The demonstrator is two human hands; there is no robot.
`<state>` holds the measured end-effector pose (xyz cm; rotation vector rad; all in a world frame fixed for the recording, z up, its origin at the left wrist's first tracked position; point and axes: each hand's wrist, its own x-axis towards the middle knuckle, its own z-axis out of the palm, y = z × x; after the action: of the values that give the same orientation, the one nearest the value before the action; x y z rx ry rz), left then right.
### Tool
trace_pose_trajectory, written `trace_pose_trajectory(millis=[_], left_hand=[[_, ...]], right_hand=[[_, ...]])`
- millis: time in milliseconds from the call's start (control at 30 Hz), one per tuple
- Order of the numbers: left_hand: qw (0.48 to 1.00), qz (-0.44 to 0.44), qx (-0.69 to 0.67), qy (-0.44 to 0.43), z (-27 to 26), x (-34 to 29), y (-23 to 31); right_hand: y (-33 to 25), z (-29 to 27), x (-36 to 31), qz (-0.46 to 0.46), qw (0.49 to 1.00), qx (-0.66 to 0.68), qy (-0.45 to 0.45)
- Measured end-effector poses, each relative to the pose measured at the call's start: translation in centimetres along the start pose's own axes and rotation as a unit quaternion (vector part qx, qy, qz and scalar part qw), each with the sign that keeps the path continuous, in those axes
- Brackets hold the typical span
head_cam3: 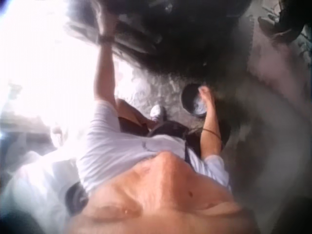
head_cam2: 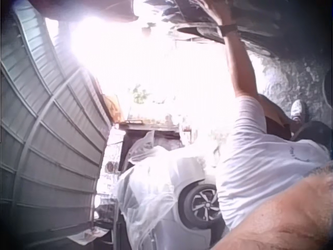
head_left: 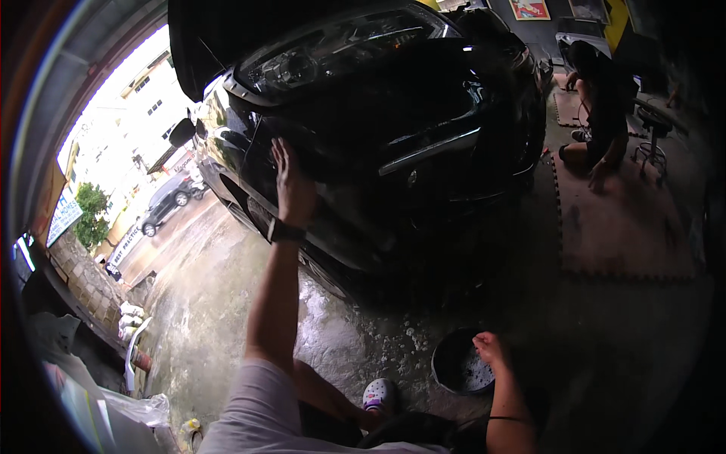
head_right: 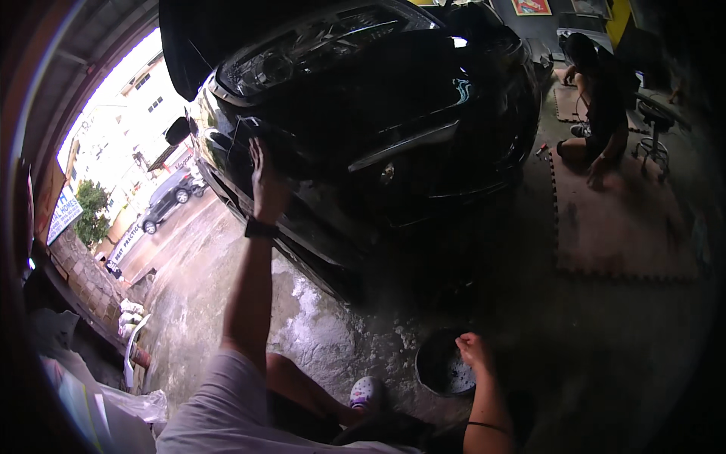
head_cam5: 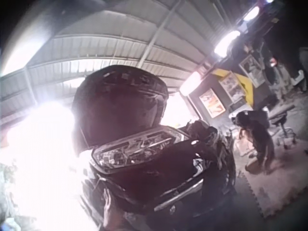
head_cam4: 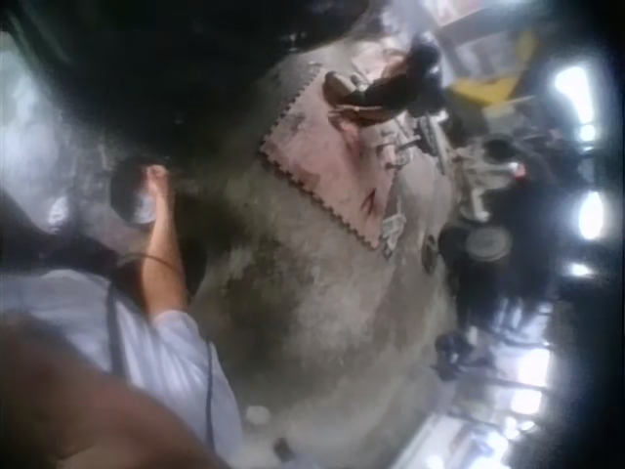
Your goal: Wet sanding the paint on a black car bumper and fender using sandpaper and water.
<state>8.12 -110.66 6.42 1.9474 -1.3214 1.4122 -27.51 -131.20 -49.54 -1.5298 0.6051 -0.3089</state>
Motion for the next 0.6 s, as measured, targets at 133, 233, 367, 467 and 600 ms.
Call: trace_pose_trajectory(millis=[133,233,367,467,600], left_hand=[[0.987,-0.144,0.026,-0.065,-4.4,4.5,-7.4],[0.983,-0.163,0.070,-0.057,-0.8,2.1,-5.2],[0.979,-0.152,0.109,-0.086,1.0,0.5,-1.0],[0.991,-0.119,0.017,-0.058,-4.9,3.4,-12.6],[0.981,-0.113,0.154,-0.031,-1.0,0.8,-10.6]], right_hand=[[-5.5,2.6,-1.1,-0.011,0.997,0.066,-0.050],[-3.8,1.4,-1.4,0.001,0.999,0.050,-0.020],[0.1,-1.0,-0.7,-0.003,1.000,0.031,0.000],[-5.8,2.8,-1.6,-0.003,0.998,0.052,-0.046],[-4.6,1.7,-1.3,-0.017,0.997,0.066,-0.046]])
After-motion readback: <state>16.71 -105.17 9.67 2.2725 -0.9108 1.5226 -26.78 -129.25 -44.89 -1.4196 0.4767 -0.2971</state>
